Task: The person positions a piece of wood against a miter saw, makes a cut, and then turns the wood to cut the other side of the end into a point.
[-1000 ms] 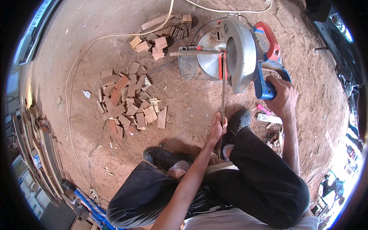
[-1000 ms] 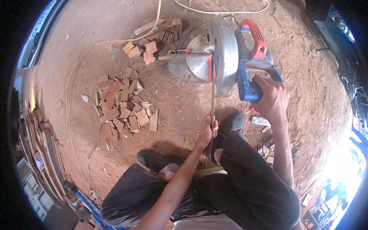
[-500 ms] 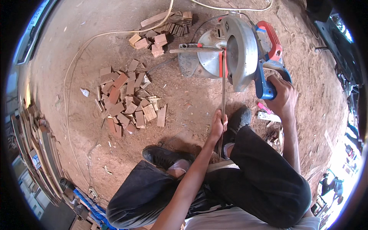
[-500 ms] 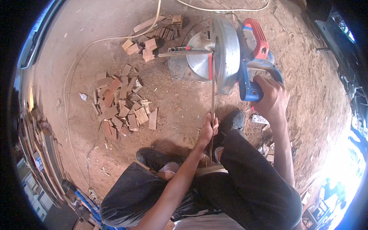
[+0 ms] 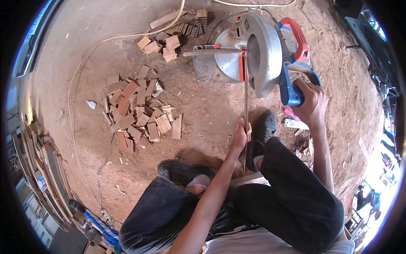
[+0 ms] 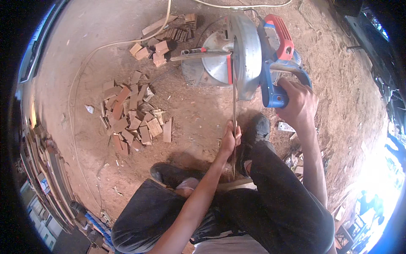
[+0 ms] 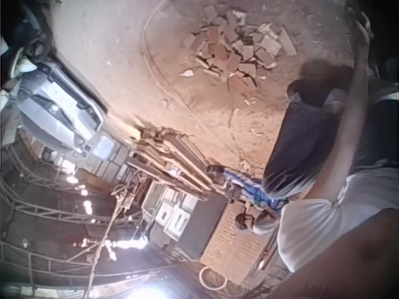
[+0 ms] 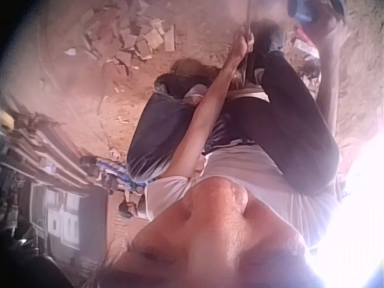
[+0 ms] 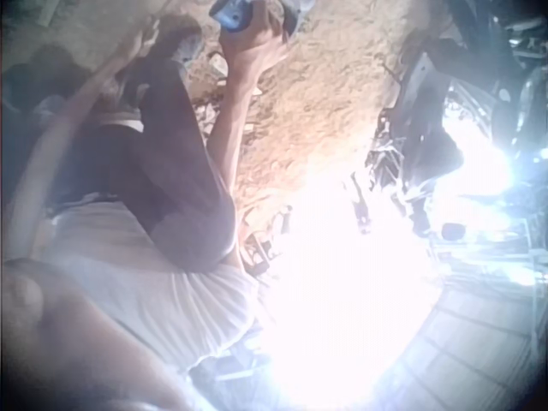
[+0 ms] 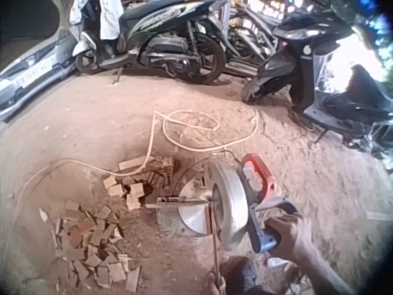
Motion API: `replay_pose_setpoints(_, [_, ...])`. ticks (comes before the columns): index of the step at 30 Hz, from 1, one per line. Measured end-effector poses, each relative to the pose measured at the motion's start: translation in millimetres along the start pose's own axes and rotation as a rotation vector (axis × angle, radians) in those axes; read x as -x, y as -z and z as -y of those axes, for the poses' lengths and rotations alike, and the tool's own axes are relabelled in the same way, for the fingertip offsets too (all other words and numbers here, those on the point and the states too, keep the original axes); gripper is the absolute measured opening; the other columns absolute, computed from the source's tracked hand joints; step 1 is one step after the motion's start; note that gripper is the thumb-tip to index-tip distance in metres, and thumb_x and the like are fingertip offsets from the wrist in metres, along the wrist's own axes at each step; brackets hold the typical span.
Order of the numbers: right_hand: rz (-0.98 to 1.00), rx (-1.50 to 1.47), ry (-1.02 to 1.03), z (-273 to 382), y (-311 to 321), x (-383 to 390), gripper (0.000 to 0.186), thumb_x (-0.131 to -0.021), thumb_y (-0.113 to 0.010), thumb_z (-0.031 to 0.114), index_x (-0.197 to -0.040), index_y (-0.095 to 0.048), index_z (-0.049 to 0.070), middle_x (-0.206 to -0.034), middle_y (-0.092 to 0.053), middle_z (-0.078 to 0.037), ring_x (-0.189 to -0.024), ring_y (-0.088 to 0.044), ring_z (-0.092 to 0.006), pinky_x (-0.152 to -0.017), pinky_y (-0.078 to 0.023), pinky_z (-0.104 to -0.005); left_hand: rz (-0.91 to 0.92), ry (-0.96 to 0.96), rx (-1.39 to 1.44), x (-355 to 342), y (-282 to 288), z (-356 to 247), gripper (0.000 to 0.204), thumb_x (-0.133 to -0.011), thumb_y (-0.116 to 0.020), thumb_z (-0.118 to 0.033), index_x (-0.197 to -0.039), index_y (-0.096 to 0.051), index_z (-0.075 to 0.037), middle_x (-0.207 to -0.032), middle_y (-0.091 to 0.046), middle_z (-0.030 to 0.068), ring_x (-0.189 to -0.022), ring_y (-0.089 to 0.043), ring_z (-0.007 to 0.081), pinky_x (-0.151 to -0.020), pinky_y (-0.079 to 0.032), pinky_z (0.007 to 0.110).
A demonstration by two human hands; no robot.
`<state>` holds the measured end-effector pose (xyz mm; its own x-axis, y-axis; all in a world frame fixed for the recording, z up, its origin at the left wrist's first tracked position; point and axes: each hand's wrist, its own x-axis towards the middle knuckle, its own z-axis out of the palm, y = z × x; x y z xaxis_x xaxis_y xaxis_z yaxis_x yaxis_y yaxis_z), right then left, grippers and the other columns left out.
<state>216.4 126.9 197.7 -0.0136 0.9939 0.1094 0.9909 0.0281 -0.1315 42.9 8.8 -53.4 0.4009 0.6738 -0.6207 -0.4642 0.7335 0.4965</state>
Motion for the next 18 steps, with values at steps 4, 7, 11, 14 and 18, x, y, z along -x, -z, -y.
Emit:
replay_pose_setpoints(4, [0.009, 0.034, -0.002, 6, -2, -1, 0.030, -0.064, -0.076, 0.012, -0.092, -0.066, 0.014, -0.083, -0.071, -0.005, -0.079, -0.071, -0.0276, -0.069, -0.054, -0.0393, 0.001, -0.034, 0.009, 0, 5, 1, 0.047, -0.110, -0.032, -0.051, -0.085, -0.049, -0.016, -0.053, -0.042, -0.0045, -0.039, -0.038, 0.0079, -0.036, -0.030, 0.025])
replay_pose_setpoints(7, [-0.003, 0.053, 0.002, 5, -1, 0, 0.030, -0.064, -0.077, 0.012, -0.092, -0.065, 0.013, -0.083, -0.070, -0.004, -0.079, -0.070, -0.0275, -0.069, -0.054, -0.0391, -0.002, -0.030, 0.024, -1, 0, 1, 0.048, -0.110, -0.032, -0.051, -0.084, -0.050, -0.015, -0.053, -0.042, -0.0044, -0.039, -0.038, 0.0081, -0.037, -0.030, 0.025])
replay_pose_setpoints(11, [-0.013, 0.052, 0.017, 2, 2, 1, 0.031, -0.063, -0.077, 0.011, -0.092, -0.066, 0.014, -0.082, -0.070, -0.005, -0.078, -0.070, -0.0275, -0.068, -0.054, -0.0393, -0.023, -0.036, 0.016, 1, -10, -1, 0.048, -0.110, -0.033, -0.051, -0.083, -0.050, -0.015, -0.053, -0.042, -0.0042, -0.039, -0.039, 0.0081, -0.037, -0.030, 0.025])
replay_pose_setpoints(14, [-0.015, 0.017, 0.007, -1, -4, 2, 0.033, -0.063, -0.077, 0.011, -0.094, -0.067, 0.014, -0.083, -0.070, -0.006, -0.078, -0.070, -0.0287, -0.068, -0.054, -0.0400, -0.024, -0.040, -0.067, 5, -3, -6, 0.057, -0.109, -0.027, -0.059, -0.081, -0.049, -0.015, -0.056, -0.043, -0.0036, -0.042, -0.036, 0.0100, -0.042, -0.030, 0.028])
replay_pose_setpoints(18, [0.013, -0.002, 0.001, 0, -5, -1, 0.036, -0.063, -0.077, 0.012, -0.097, -0.068, 0.014, -0.085, -0.071, -0.007, -0.078, -0.070, -0.0314, -0.068, -0.054, -0.0410, -0.028, 0.057, -0.067, 22, 19, -6, 0.058, -0.107, -0.026, -0.062, -0.081, -0.049, -0.015, -0.056, -0.042, -0.0046, -0.043, -0.036, 0.0092, -0.042, -0.029, 0.027])
